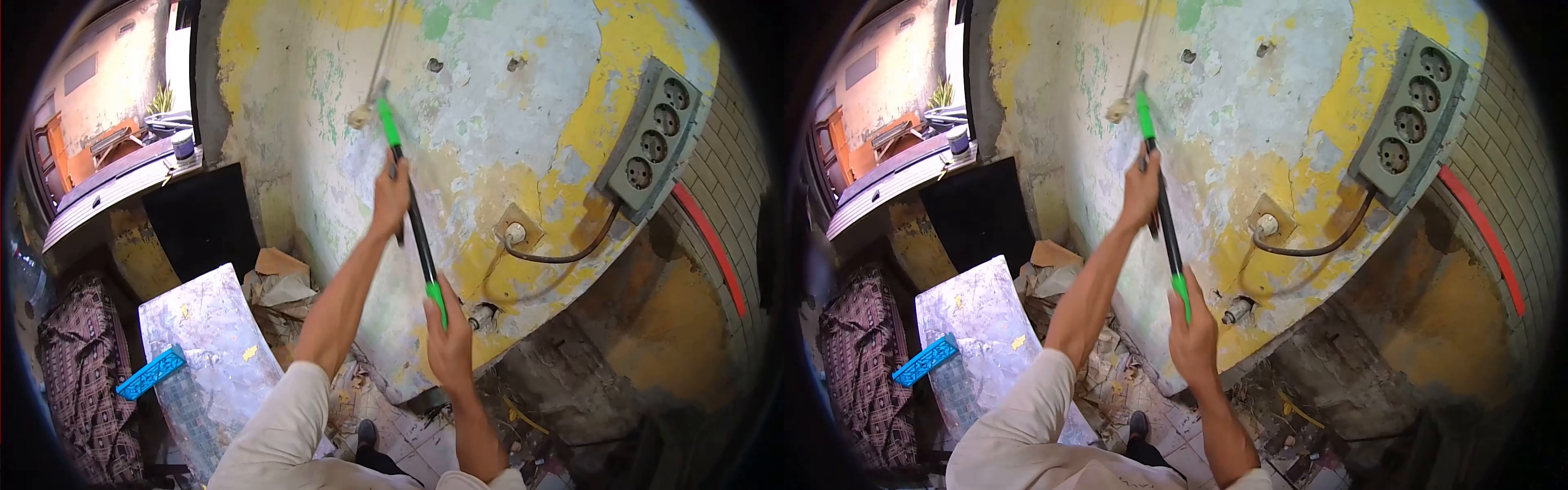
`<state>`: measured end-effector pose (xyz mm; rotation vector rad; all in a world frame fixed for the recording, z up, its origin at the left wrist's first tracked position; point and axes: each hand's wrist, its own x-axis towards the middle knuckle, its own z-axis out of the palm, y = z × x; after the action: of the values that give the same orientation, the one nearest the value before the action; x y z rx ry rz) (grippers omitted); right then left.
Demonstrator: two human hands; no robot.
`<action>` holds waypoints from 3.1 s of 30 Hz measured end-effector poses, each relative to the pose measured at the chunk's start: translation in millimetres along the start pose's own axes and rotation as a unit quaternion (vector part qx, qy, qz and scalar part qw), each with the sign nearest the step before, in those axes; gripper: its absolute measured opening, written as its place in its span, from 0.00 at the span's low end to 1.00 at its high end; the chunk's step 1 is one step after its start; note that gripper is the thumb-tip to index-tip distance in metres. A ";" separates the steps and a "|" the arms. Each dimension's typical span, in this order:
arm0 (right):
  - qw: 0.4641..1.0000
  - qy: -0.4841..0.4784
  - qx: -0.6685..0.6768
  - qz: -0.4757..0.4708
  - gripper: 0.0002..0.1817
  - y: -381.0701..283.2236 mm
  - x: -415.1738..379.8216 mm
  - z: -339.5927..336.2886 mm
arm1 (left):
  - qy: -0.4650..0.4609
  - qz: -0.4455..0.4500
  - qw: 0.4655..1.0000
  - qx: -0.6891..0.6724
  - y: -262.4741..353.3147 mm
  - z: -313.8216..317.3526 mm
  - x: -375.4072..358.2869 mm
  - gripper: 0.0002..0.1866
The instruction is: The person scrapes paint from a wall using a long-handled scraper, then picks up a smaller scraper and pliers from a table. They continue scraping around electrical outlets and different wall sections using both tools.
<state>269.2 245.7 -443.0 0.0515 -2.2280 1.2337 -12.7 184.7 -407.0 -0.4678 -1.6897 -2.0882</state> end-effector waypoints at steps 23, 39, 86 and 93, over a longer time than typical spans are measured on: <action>0.998 0.018 -0.057 0.033 0.28 -19.7 -12.6 -21.4 | -0.041 0.027 0.999 -0.004 38.9 20.2 -4.0 0.35; 0.979 0.090 0.020 0.181 0.30 10.0 -151.6 -29.0 | -0.100 0.083 0.991 0.042 64.7 43.5 -137.3 0.38; 0.989 0.048 0.128 -0.062 0.31 -74.1 70.2 19.1 | -0.082 0.091 0.991 -0.057 135.3 12.2 116.4 0.27; 0.986 0.073 0.144 -0.034 0.31 -30.7 -31.5 14.7 | -0.097 0.106 0.987 0.065 123.9 18.4 10.8 0.37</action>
<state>297.7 209.1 -441.5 0.1430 -1.8953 1.4633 41.5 179.3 -293.7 -0.7952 -1.7821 -1.8179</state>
